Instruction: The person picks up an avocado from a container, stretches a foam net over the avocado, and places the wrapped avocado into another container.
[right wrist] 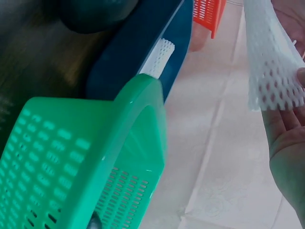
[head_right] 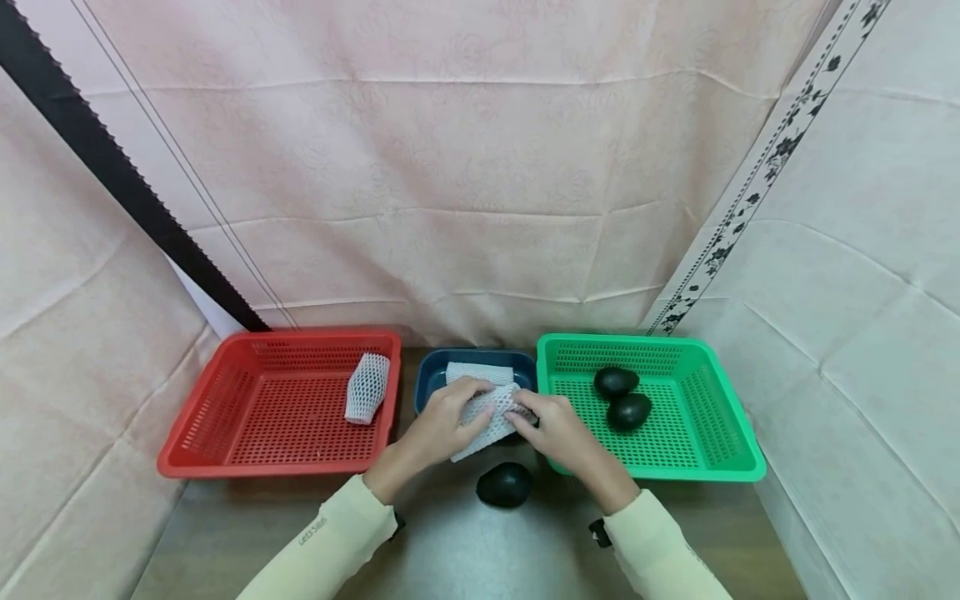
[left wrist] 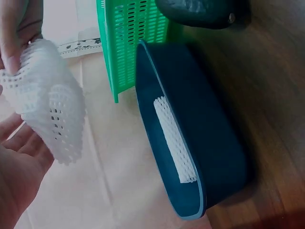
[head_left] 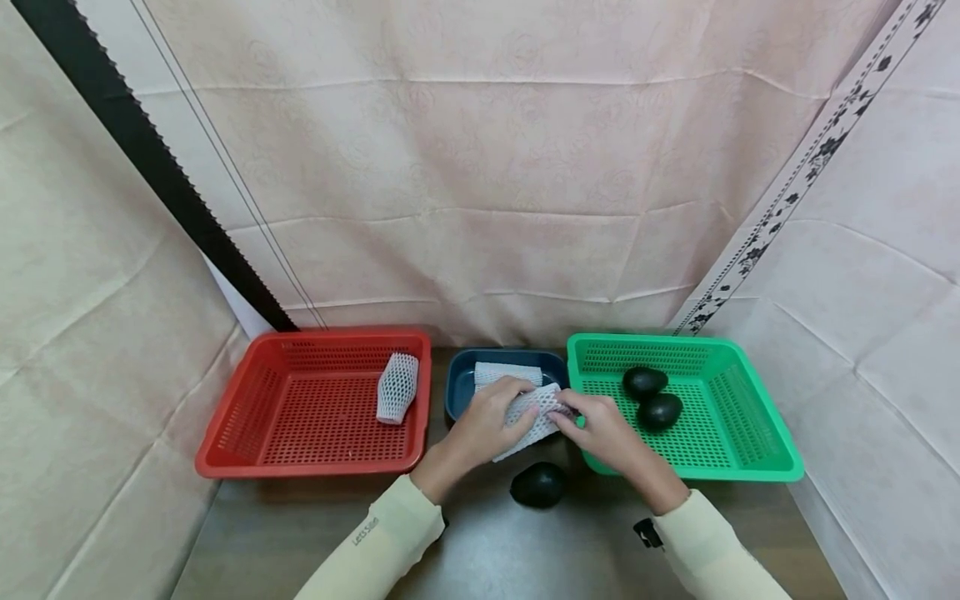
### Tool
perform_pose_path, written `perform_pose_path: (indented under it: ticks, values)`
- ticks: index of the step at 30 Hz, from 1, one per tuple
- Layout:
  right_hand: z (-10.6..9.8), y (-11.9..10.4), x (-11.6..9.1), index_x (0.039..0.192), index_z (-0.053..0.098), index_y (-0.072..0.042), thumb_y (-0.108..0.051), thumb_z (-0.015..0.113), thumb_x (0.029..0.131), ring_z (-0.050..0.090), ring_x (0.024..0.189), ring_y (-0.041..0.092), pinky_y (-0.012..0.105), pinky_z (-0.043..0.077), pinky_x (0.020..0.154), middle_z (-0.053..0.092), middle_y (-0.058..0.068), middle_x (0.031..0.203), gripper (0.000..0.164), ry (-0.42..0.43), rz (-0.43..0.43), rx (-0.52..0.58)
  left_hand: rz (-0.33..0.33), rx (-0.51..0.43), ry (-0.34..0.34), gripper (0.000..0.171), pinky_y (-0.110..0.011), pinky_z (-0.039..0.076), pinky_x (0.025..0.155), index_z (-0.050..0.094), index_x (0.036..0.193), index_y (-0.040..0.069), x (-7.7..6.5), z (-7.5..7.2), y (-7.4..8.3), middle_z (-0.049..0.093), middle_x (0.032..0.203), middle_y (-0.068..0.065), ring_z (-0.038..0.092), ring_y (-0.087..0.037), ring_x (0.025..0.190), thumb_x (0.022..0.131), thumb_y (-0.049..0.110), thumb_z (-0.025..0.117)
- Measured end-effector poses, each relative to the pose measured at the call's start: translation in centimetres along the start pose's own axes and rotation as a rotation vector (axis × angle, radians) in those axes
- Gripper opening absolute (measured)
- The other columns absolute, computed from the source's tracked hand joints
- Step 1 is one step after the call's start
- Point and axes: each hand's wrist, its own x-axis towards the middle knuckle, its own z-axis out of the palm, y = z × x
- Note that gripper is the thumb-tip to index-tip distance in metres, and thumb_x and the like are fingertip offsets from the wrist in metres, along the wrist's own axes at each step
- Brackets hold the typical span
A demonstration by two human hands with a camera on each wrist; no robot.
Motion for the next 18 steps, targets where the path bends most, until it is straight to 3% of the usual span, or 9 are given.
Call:
perform_pose_path:
  ticks: [5,10,18]
  values:
    - [-0.08,-0.33,0.26,0.108,0.072,-0.008,-0.007,0.077,0.091,0.062,0.073,0.003,0.031,0.060,0.064,0.074,0.001,0.090,0.018,0.044,-0.014,0.024,0.007,0.006,-0.016,0.037,-0.035,0.056,0.100,0.064,0.133,0.008,-0.16,0.24,0.22,0.068,0.131,-0.005,0.067,-0.019,0.114,0.101,0.028,0.066]
    - [-0.28,-0.63,0.39,0.121,0.070,-0.008,-0.010,0.076,0.093,0.066,0.081,0.006,0.030,0.061,0.070,0.076,0.006,0.106,0.029,0.025,0.006,0.046,-0.016,-0.056,-0.028,0.035,-0.033,0.056,0.101,0.062,0.136,0.008,-0.35,0.47,0.27,0.068,0.131,-0.006,0.067,-0.016,0.113,0.104,0.023,0.062]
    - [-0.24,-0.51,-0.03,0.123,0.065,-0.005,-0.009,0.076,0.093,0.070,0.082,0.010,0.029,0.061,0.070,0.076,0.008,0.105,0.032,-0.017,0.030,0.032,-0.019,-0.117,0.061,0.026,-0.036,0.059,0.096,0.065,0.128,0.003,-0.43,0.04,0.11,0.073,0.121,-0.011,0.071,-0.019,0.103,0.106,0.015,0.059]
